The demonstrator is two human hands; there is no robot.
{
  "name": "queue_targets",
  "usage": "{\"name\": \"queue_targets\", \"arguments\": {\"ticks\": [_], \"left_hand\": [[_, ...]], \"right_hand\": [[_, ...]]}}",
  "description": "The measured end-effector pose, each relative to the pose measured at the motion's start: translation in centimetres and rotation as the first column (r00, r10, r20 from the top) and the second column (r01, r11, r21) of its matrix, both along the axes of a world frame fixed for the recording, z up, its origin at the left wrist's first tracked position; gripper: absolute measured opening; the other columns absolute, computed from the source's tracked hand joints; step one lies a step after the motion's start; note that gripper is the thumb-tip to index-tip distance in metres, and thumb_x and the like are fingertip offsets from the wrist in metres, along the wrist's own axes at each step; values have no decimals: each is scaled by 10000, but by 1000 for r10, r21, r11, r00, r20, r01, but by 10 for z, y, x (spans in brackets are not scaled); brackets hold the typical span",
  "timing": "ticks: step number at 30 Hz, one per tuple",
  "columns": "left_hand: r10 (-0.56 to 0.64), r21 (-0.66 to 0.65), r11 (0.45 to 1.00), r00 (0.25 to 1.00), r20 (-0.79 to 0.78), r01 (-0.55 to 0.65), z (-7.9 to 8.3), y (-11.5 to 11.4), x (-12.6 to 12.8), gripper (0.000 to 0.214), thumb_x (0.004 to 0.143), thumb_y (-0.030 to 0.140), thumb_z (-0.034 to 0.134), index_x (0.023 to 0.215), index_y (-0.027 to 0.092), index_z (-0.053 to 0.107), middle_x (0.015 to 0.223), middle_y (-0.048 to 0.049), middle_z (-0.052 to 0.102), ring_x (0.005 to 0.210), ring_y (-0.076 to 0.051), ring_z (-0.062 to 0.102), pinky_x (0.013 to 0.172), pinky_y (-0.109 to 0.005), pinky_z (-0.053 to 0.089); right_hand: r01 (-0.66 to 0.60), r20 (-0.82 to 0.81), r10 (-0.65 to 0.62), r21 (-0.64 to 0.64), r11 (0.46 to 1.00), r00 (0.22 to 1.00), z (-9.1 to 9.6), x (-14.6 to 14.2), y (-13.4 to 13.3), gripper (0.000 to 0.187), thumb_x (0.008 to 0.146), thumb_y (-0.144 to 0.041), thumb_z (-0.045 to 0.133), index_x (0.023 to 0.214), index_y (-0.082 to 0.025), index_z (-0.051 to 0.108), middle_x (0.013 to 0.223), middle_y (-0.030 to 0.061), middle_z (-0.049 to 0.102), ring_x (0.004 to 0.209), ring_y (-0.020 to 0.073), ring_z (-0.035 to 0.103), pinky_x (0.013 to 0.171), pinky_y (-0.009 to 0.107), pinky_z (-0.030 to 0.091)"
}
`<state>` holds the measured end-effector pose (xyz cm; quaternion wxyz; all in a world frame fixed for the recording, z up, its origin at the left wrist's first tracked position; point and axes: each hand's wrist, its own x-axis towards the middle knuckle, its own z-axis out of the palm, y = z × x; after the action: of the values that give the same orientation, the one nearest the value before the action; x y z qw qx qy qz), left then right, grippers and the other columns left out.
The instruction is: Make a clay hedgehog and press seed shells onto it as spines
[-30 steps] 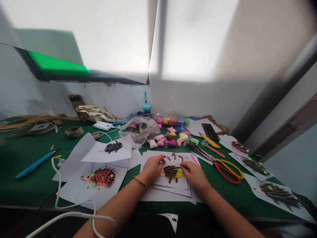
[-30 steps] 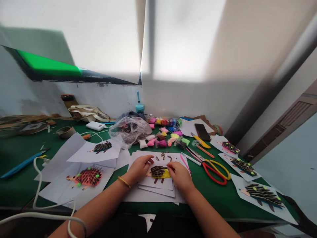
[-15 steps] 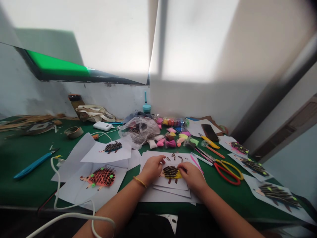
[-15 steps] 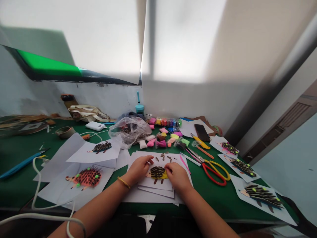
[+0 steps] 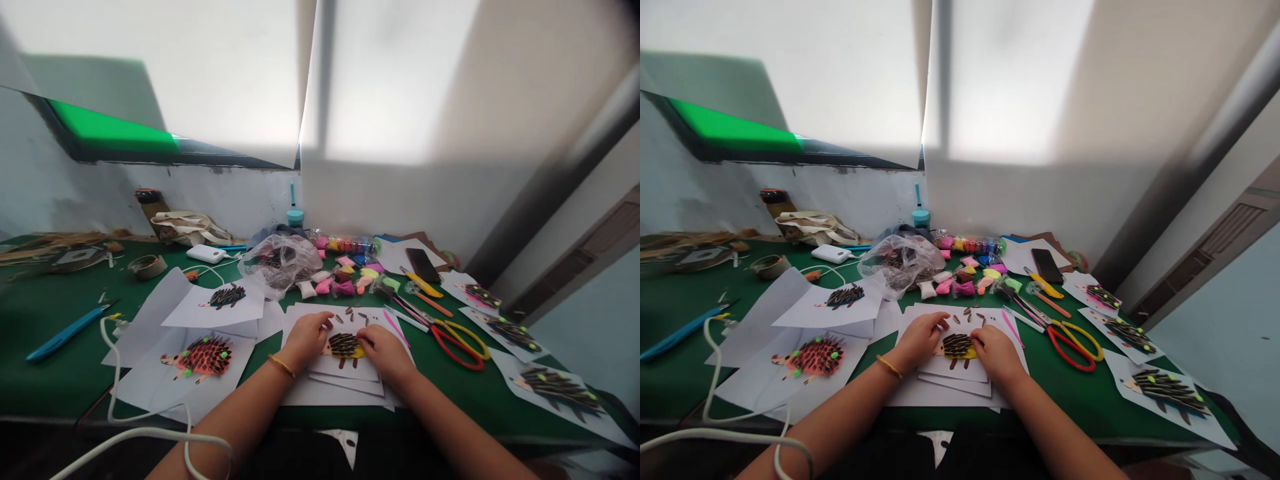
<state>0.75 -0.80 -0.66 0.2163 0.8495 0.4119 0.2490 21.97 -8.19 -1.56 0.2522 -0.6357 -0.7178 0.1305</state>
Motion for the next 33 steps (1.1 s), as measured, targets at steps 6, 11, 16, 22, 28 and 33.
{"name": "queue_targets", "arguments": {"ticks": [6, 11, 16, 22, 28, 33], "left_hand": [[-4, -16, 1000, 1000, -18, 4, 2, -1, -1, 491, 775, 49, 452, 1205, 217, 620, 1025, -7, 733, 969, -186, 632, 942, -312, 449], [-1, -18, 1000, 1000, -18, 1, 3, -1, 0, 495, 777, 45, 453, 1205, 227, 621, 1021, -3, 732, 961, -185, 634, 945, -315, 451], [-3, -14, 1000, 1000, -20, 3, 3, -1, 0, 487, 780, 48, 455, 1200, 224, 627, 1015, -7, 732, 959, -183, 635, 941, -310, 453], [-4, -4, 1000, 1000, -17, 4, 2, -1, 0, 499, 770, 42, 453, 1204, 223, 622, 1016, -7, 732, 959, -182, 633, 937, -307, 449], [3, -4, 1000, 1000, -22, -3, 1, 0, 1, 488, 778, 46, 455, 1200, 222, 624, 1013, -6, 732, 963, -185, 633, 941, -313, 448], [6, -9, 1000, 1000, -20, -6, 2, -1, 0, 484, 784, 46, 455, 1203, 222, 622, 1018, -10, 731, 967, -185, 631, 946, -312, 446]], "right_hand": [[24, -121, -20, 29, 999, 992, -6, 5, -3, 236, 873, -251, 486, 1005, -206, 677, 933, 57, 669, 890, 202, 608, 808, 319, 464], [74, -158, -65, 47, 996, 985, -7, 11, -5, 210, 854, -286, 506, 951, -203, 672, 875, 52, 647, 816, 202, 599, 733, 321, 472], [19, -85, -16, 38, 999, 996, -2, 8, -4, 208, 885, -269, 472, 854, -218, 672, 872, 50, 634, 862, 204, 586, 758, 322, 447], [-12, 6, 11, 47, 999, 1000, 1, 5, -3, 210, 912, -231, 451, 861, -204, 653, 890, 52, 620, 879, 194, 572, 781, 309, 428], [-10, 54, 7, 55, 998, 999, 0, 3, -2, 209, 920, -219, 451, 865, -205, 652, 887, 48, 614, 876, 193, 571, 780, 304, 422], [-22, -12, 23, 56, 998, 1000, -2, 4, -2, 204, 915, -230, 461, 875, -203, 659, 894, 51, 621, 887, 198, 578, 800, 312, 437]]}}
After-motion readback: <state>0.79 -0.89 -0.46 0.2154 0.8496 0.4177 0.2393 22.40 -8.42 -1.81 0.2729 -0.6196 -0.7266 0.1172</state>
